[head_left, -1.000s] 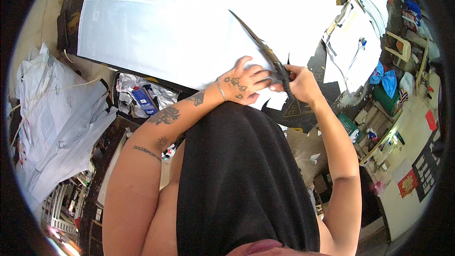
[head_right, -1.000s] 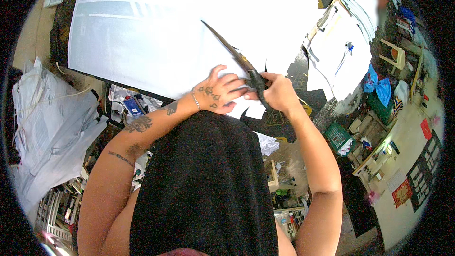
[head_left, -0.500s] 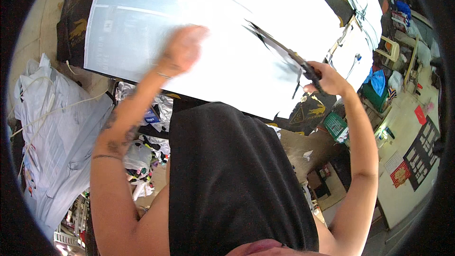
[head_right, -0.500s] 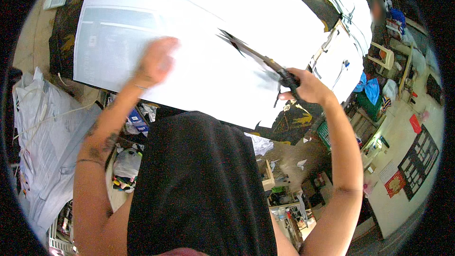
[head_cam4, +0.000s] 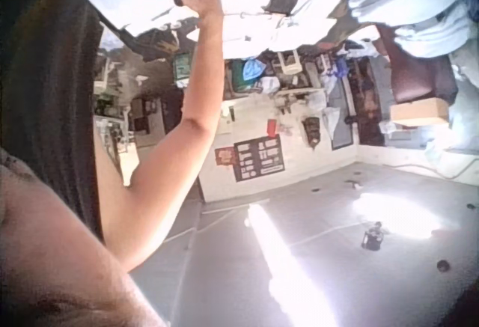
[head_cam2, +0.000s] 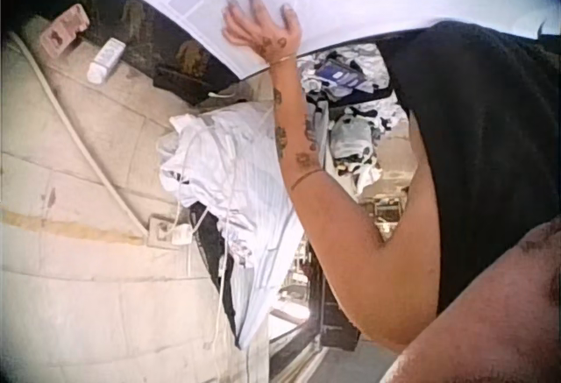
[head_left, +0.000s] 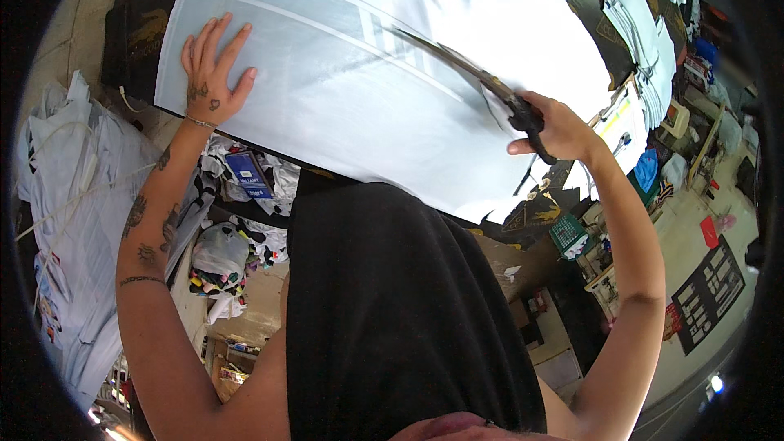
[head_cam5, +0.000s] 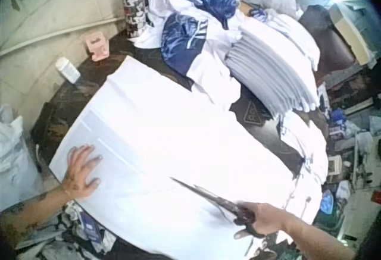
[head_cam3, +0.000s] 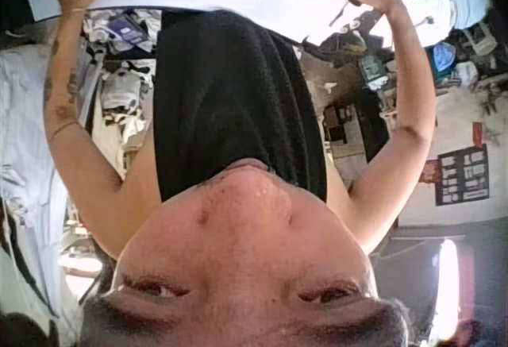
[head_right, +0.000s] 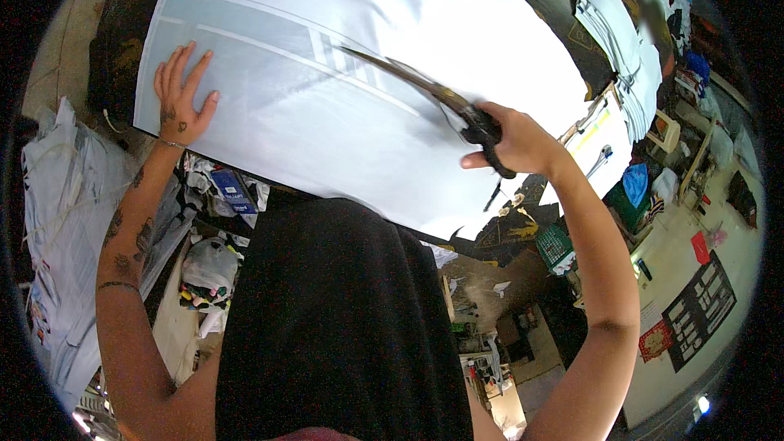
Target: The person unfolds a white fabric sheet on a table, uses shears to cut it into smaller pieces, and stacks the cut pieces. The person repeats this process with another fabric sheet.
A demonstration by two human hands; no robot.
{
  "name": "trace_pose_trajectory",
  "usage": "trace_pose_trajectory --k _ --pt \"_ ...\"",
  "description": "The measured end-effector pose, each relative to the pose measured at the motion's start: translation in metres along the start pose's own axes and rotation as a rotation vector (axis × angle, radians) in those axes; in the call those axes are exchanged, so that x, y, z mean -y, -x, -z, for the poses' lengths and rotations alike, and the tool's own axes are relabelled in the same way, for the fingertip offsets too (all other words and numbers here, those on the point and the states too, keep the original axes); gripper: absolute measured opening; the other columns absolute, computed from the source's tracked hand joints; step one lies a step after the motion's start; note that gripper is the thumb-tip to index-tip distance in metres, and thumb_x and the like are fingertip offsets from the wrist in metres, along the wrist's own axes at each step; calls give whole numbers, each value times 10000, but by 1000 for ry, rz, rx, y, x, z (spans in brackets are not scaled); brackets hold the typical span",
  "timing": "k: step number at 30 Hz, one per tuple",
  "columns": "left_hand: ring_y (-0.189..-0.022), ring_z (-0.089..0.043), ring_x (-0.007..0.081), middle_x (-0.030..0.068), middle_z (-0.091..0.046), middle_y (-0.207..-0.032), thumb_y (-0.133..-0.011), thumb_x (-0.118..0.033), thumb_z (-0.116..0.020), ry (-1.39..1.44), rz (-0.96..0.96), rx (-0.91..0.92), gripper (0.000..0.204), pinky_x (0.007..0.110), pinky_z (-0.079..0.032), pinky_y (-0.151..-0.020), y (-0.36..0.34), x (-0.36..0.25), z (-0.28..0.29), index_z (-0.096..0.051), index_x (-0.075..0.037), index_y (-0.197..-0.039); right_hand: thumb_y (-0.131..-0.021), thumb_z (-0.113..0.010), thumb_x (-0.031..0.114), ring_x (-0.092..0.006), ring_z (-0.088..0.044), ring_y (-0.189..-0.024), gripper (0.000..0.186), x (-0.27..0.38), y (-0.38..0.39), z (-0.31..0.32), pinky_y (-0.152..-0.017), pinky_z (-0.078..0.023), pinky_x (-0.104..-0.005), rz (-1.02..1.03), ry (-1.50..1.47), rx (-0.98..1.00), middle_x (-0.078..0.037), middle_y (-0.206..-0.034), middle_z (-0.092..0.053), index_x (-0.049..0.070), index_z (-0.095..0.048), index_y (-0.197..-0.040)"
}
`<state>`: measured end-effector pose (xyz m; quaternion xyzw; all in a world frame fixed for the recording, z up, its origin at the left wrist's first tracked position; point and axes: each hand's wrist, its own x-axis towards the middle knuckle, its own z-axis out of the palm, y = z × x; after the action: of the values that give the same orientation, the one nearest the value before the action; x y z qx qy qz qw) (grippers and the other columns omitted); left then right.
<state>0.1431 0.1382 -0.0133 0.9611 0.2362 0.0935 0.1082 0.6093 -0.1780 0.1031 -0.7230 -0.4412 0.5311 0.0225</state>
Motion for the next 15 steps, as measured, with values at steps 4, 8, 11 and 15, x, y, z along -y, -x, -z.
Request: trace_pose_trajectory --k 4,8,11,15 --pt "-1533 -315 398 168 -387 -1652 -922 -371 -690 6 4 0 677 638 -147 -1228 1 2 1 -534 -168 -1549 -633 -1007 460 -234 -732 -912 940 24 -26 6 -876 -553 -344 -252 90 101 -127 -963 -765 -7 -642 -1363" --pt "-1546 -297 396 169 -368 -1663 -885 -370 -730 39 52 26 729 657 -138 -1223 2 2 0 -524 -171 -1555 -628 -1008 465 -223 -722 -844 850 49 -37 5 -798 -555 -348 -263 -23 82 -137 -948 -767 0 -706 -1273" --pt "-1523 -322 384 137 -409 -1640 -855 -389 -748 54 36 -16 717 661 -140 -1214 0 3 0 -572 -200 -1523 -627 -1007 472 -229 -718 -810 803 67 -51 3 -771 -555 -353 -90 -45 38 -144 -920 -761 -13 -730 -1203" --pt "-1515 -328 387 139 -429 -1624 -854 -393 -745 67 51 -23 707 668 -144 -1208 0 3 1 -580 -202 -1514 -633 -1005 468 -207 -678 -753 769 88 -72 7 -735 -536 -346 -276 50 114 -98 -856 -738 -7 -733 -1174"
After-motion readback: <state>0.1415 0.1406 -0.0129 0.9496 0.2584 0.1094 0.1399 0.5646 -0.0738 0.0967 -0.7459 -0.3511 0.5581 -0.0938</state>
